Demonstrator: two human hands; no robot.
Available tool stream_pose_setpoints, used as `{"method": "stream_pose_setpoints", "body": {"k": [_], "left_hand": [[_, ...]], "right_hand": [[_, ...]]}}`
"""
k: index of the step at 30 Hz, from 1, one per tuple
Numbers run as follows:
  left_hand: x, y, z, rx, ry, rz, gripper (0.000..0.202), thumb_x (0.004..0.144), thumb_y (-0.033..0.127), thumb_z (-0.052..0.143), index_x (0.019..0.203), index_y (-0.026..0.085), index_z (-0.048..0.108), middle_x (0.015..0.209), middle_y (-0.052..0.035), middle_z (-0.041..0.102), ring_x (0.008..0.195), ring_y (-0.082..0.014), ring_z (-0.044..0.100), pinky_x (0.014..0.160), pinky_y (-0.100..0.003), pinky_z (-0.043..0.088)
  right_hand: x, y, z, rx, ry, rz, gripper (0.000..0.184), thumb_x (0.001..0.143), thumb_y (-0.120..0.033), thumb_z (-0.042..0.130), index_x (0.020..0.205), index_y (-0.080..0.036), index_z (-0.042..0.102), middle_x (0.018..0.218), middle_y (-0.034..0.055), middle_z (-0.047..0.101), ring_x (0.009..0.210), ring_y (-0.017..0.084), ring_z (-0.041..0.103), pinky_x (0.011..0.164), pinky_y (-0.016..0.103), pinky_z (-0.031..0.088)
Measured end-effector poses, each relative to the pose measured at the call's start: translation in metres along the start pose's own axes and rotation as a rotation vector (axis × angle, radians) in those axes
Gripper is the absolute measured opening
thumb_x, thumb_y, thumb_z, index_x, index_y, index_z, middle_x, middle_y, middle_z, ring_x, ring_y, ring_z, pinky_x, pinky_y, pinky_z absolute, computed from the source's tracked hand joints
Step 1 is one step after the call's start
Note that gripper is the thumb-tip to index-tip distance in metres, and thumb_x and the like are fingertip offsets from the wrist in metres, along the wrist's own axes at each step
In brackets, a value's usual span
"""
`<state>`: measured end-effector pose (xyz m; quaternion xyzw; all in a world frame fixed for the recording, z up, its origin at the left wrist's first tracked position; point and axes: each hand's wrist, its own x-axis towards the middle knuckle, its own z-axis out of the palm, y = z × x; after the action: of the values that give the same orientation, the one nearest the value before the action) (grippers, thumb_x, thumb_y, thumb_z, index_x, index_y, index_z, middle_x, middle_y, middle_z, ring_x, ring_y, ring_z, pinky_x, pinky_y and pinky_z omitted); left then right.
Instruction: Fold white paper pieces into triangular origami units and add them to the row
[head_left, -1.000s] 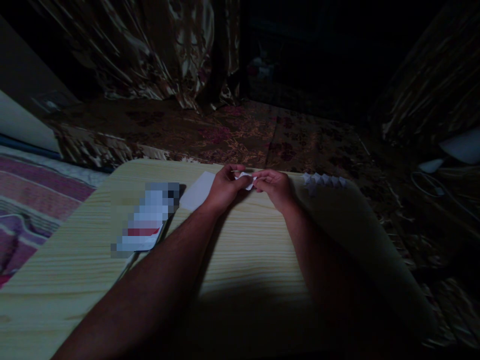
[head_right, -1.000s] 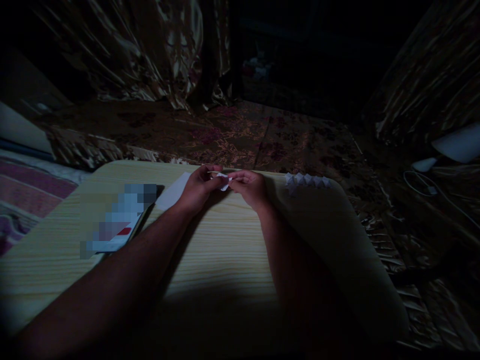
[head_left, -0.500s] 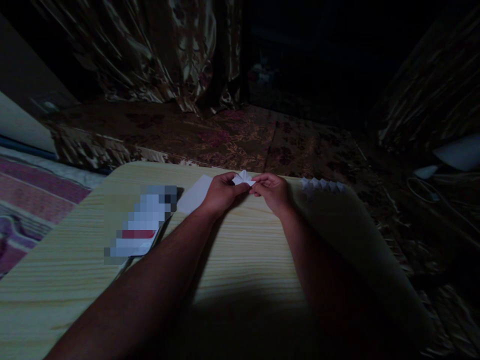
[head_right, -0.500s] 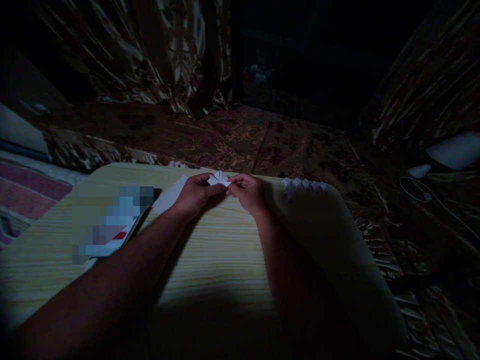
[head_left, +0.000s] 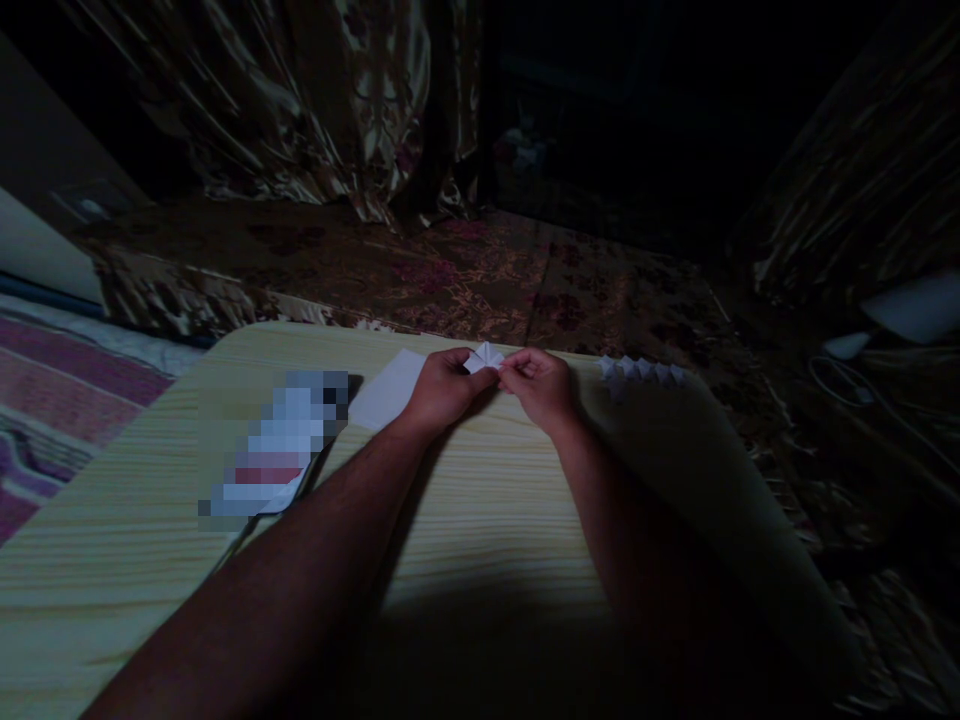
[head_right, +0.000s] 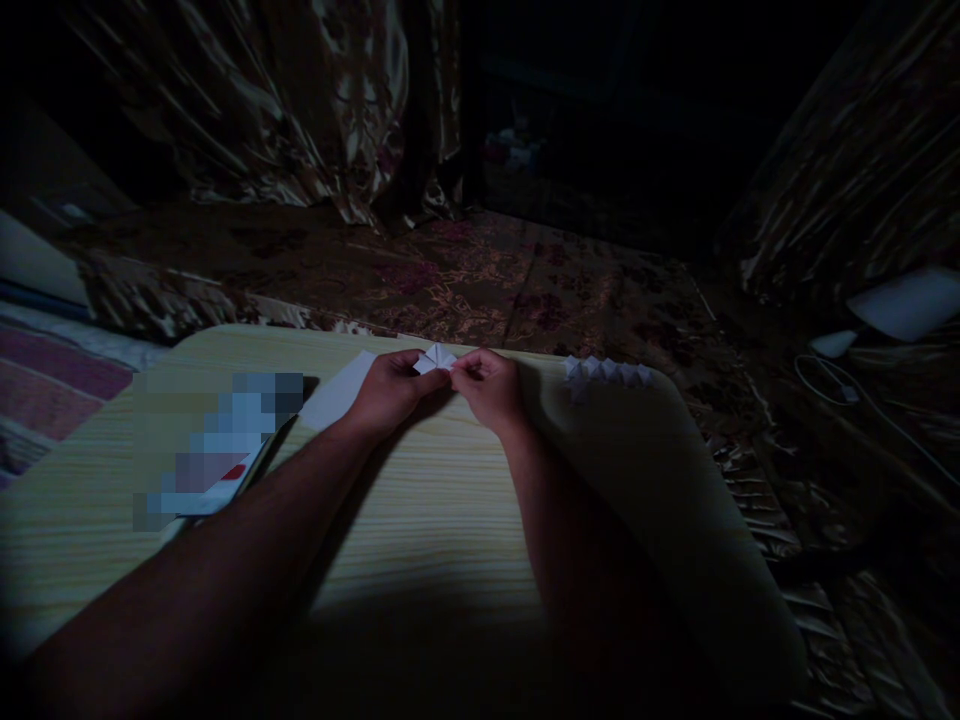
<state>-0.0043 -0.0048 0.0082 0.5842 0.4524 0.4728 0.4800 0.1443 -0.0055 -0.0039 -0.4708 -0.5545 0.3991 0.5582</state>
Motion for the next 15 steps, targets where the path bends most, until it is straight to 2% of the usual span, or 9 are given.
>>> {"method": "stream_pose_setpoints", "body": {"k": [8, 15], "left_hand": [[-0.0012, 0.0017, 0.0011, -0.029, 0.012, -0.019, 0.019, 0.065, 0.031, 0.070, 0.066, 0.014, 0.062, 0.054, 0.0021, 0.055, 0.045, -0.0079, 0.042, 0.043, -0.020, 0.029], [0.0024, -0.0034, 0.0011, -0.100, 0.021, -0.007, 0.016, 0.065, 0.028, 0.069, 0.064, 0.015, 0.061, 0.052, 0.0030, 0.053, 0.044, -0.0075, 0.040, 0.043, -0.021, 0.029]], "right_hand": [[-0.0019, 0.0018, 0.0032, -0.042, 0.032, -0.053, 0.012, 0.068, -0.028, 0.066, 0.073, -0.019, 0.059, 0.065, -0.0005, 0.064, 0.061, 0.014, 0.064, 0.059, 0.026, 0.053], [-0.0062, -0.0027, 0.0061, -0.104, 0.035, -0.107, 0.007, 0.073, -0.027, 0.061, 0.070, -0.021, 0.058, 0.064, -0.0014, 0.064, 0.061, 0.015, 0.065, 0.058, 0.026, 0.050]]}}
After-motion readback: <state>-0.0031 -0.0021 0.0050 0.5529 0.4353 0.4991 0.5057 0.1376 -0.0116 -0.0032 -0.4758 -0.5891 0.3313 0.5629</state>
